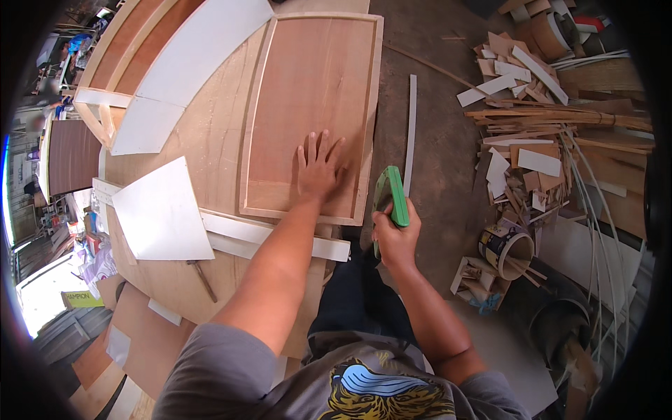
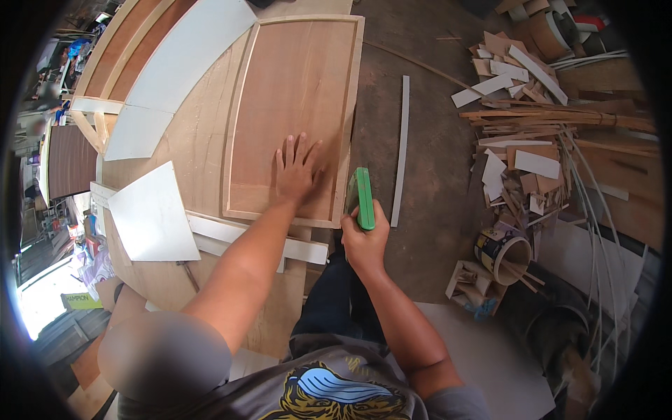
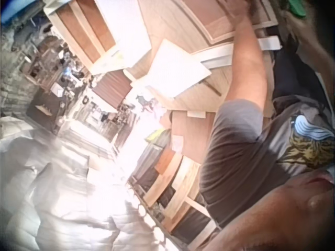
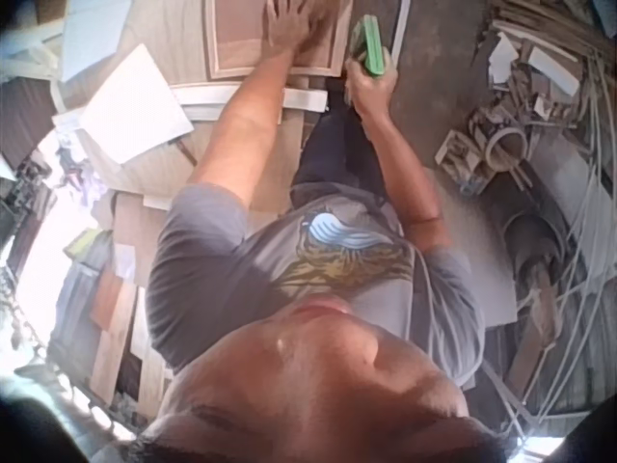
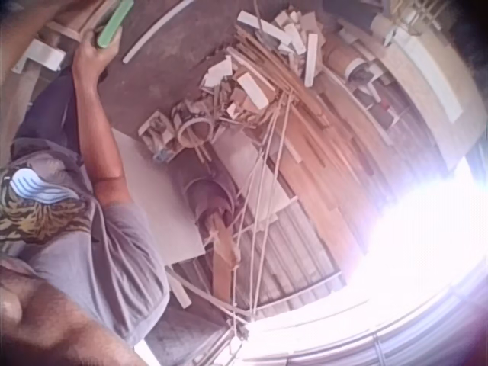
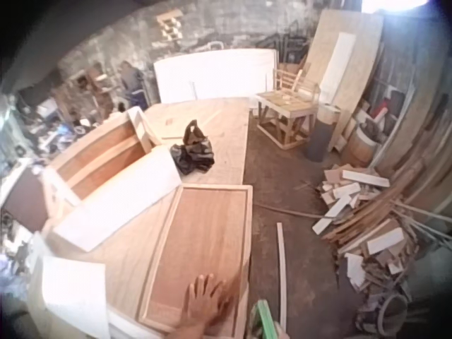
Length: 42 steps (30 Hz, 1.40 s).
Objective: The person builds a wooden box by hand, positioning a wooden panel and using a stapler to secure it to the box frame.
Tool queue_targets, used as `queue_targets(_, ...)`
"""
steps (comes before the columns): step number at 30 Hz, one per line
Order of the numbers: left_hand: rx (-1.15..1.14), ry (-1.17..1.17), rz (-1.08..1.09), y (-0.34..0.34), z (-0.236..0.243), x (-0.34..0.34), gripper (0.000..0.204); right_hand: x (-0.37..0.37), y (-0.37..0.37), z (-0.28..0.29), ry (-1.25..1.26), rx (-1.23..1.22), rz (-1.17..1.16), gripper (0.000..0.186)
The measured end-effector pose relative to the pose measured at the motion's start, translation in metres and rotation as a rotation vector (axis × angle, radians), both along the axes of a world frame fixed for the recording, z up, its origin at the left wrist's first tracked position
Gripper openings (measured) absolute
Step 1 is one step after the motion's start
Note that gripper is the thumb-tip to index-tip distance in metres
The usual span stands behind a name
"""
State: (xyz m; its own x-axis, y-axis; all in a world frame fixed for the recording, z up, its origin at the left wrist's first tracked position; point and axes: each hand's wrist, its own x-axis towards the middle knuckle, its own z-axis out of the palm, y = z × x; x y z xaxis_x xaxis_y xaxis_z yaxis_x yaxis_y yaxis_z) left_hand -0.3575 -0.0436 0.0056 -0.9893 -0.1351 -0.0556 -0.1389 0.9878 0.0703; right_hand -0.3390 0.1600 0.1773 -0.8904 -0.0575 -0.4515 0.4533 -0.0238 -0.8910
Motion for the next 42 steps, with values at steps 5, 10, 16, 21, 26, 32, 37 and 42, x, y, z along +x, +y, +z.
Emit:
queue_targets(5,0.009,-0.020,0.008,0.004,0.010,-0.003,0.073,0.000,0.003,-0.013,0.012,-0.015,0.012,0.021)
queue_targets(10,0.020,-0.032,0.007,-0.003,0.013,0.000,0.071,-0.002,-0.002,-0.008,-0.006,-0.036,0.021,0.020)
queue_targets(16,0.030,0.048,-0.007,-0.001,0.010,-0.005,0.070,-0.005,0.005,-0.008,-0.020,-0.075,0.032,0.020)
queue_targets(21,0.034,0.065,0.003,-0.001,0.013,-0.004,0.069,-0.006,0.006,-0.010,-0.007,-0.100,0.002,0.020)
queue_targets(26,0.011,0.066,0.001,0.000,0.014,-0.005,0.067,0.000,0.009,-0.013,0.016,-0.101,-0.022,0.021)
queue_targets(32,0.045,0.062,0.008,0.005,0.016,-0.003,0.062,0.011,0.017,-0.010,-0.090,-0.233,-0.125,0.020)
queue_targets(37,0.054,0.048,-0.006,0.003,0.015,-0.005,0.062,0.008,0.008,-0.011,-0.079,-0.165,-0.079,0.021)
queue_targets(42,0.068,0.002,0.002,0.003,0.017,-0.003,0.064,0.005,0.010,-0.008,-0.132,-0.176,-0.077,0.020)
